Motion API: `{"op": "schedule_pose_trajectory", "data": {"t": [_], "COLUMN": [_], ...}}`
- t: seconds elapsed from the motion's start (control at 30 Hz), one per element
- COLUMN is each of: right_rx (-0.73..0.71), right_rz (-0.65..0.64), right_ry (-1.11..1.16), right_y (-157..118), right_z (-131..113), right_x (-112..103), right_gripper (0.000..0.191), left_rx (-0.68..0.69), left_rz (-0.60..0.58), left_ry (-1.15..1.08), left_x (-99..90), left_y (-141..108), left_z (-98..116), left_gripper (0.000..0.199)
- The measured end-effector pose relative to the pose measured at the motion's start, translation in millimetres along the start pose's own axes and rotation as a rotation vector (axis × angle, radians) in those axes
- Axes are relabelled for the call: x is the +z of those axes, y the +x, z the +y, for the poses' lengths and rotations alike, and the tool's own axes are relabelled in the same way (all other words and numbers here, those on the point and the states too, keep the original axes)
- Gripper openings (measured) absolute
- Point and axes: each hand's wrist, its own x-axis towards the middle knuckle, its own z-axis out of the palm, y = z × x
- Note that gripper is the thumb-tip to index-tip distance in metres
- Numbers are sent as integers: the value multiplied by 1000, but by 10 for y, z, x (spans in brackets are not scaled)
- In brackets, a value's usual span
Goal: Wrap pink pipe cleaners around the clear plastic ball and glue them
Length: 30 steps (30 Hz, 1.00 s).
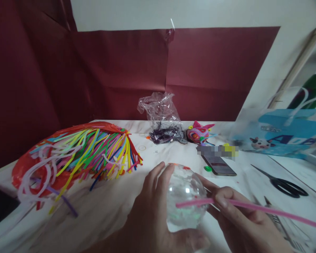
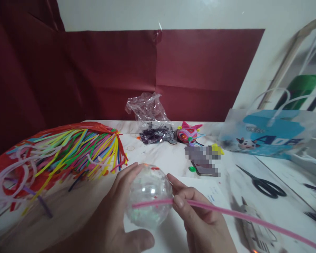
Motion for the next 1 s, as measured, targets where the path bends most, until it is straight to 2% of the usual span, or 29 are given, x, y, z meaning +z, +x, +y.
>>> {"op": "schedule_pose_trajectory", "data": {"t": [0.07, 0.13, 0.3, 0.43, 0.6, 0.87, 1.0], "right_rx": [-22, -37, -28, -58, -108, -104, -98], "right_rz": [19, 3, -138, -6, 109, 124, 122], "right_ry": [-22, -61, -127, -116, -194, -220, -228], "right_y": [8, 29, 60, 20, 37, 81, 82], "right_z": [7, 20, 34, 14, -23, 5, 18], "right_x": [0, -47, -151, -54, -8, -89, -88], "right_gripper": [28, 28, 24, 30, 40, 42, 42], "left_rx": [74, 81, -57, -115, -138, -253, -265], "left_rz": [16, 18, -7, 10, -17, -61, -62], "left_ry": [-49, -93, -168, -204, -271, -301, -314], "left_x": [-21, -52, -115, -116, -126, -196, -201], "left_y": [26, 48, 50, 50, 78, 123, 113], "left_z": [-5, 6, 59, 104, 151, 240, 262], "left_gripper": [81, 69, 60, 51, 51, 50, 51]}}
